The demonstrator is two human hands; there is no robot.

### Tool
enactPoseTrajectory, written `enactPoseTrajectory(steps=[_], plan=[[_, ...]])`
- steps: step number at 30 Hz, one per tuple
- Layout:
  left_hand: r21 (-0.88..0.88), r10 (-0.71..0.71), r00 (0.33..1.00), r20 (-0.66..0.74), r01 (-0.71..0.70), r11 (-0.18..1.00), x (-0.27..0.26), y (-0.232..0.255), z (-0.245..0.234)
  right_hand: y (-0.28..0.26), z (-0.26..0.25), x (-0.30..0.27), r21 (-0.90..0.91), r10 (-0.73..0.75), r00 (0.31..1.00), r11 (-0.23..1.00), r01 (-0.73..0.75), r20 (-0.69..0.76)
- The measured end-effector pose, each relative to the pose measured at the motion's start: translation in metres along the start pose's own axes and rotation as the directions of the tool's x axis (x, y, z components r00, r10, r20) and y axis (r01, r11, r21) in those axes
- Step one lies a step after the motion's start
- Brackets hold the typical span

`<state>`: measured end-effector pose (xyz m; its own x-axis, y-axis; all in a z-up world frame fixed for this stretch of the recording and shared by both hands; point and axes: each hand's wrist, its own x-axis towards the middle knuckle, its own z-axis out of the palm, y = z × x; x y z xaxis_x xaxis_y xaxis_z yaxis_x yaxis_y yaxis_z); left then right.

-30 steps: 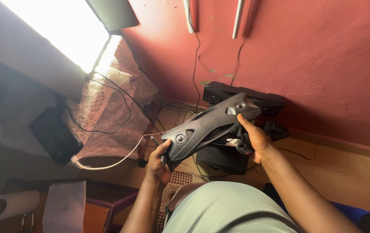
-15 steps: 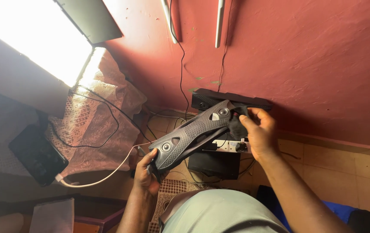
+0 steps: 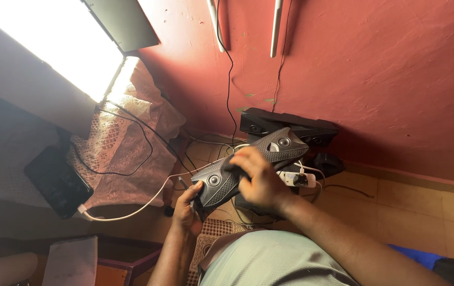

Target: The recorder is using a small tool to repair or clean the front mesh of a black portable speaker.

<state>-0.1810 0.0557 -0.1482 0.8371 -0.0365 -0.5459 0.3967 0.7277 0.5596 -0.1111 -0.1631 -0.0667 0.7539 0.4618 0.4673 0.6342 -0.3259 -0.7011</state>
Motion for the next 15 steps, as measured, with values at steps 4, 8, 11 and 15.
enactPoseTrajectory(steps=[4,8,11,15], plan=[[-0.003,-0.025,1.0,-0.012,0.025,1.0,-0.002,0.0,-0.001,0.014,-0.002,-0.001,0.035,0.011,0.996,0.999,-0.015,0.088],[0.005,0.033,0.999,-0.007,-0.033,0.999,0.002,-0.003,-0.014,0.035,-0.018,0.007,-0.319,0.102,0.989,0.939,-0.13,-0.103],[-0.003,0.03,0.999,0.025,-0.029,1.0,0.004,-0.003,-0.012,0.036,-0.013,0.005,-0.335,0.2,0.971,0.913,-0.234,-0.132],[0.013,0.007,1.0,0.024,-0.008,1.0,0.006,0.0,-0.007,0.019,0.013,-0.003,-0.134,0.114,0.993,0.984,-0.117,-0.028]])
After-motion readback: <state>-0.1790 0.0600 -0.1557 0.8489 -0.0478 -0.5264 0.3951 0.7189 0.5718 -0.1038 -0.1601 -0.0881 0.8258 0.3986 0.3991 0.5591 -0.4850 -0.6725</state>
